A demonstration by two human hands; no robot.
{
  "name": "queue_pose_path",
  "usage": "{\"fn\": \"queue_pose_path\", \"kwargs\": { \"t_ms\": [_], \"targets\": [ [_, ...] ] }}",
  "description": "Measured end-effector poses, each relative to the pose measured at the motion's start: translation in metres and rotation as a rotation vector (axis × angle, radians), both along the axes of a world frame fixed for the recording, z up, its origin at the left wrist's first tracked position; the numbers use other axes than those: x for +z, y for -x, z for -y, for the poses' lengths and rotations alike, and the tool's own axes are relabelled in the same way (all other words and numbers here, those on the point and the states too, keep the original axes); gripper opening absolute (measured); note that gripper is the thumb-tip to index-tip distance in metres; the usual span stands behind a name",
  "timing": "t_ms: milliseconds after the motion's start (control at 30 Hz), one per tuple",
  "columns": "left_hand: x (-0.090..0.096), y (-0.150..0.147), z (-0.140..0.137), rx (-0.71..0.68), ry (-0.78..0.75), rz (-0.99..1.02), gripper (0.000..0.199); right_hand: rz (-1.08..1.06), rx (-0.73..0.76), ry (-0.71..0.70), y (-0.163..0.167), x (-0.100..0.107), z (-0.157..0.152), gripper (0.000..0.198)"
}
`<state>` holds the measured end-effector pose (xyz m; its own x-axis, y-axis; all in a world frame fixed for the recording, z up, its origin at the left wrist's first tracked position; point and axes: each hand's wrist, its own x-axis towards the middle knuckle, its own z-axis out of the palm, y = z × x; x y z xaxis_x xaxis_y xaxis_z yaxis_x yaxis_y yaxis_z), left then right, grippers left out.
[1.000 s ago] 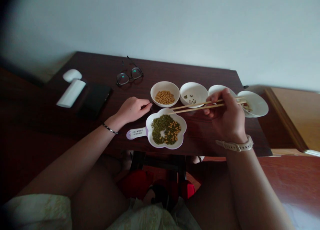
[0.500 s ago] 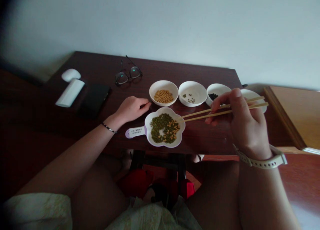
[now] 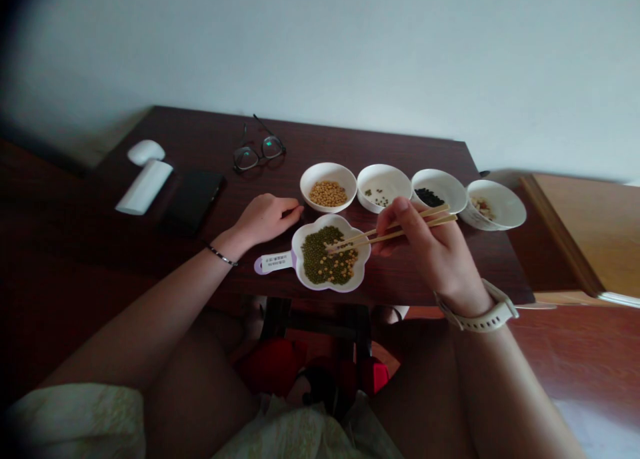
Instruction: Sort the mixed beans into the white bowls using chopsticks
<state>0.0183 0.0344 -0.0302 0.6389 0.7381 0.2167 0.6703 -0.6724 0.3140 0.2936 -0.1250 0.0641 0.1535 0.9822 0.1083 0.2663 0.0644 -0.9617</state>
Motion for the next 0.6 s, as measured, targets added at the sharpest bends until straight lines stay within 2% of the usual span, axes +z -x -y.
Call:
{"fn": "queue_pose_path", "kwargs": {
  "t_ms": [167, 233, 300, 467, 533, 600],
  "targets": [
    [-0.002, 0.000, -0.001, -0.002, -0.013, 0.004, 0.040, 0.200, -0.185, -0.097, -0.005, 0.012, 0.010, 0.052],
    [-0.003, 0.001, -0.001, -0.005, -0.022, -0.001, 0.041, 0.295, -0.188, -0.083, -0.008, 0.017, 0.013, 0.051],
    [-0.004, 0.001, -0.002, -0.013, -0.032, -0.006, 0.042, 0.333, -0.122, -0.055, -0.009, 0.019, 0.014, 0.051],
    [-0.003, 0.000, -0.001, -0.011, -0.032, -0.012, 0.043, 0.172, 0.050, 0.029, -0.003, 0.020, 0.018, 0.051],
    [-0.004, 0.000, -0.001, -0.010, -0.032, -0.006, 0.044, 0.121, 0.039, 0.019, -0.002, 0.019, 0.021, 0.049],
    [-0.004, 0.000, -0.002, -0.012, -0.034, 0.004, 0.044, 0.110, -0.044, -0.068, -0.002, 0.017, 0.021, 0.048]
  ]
}}
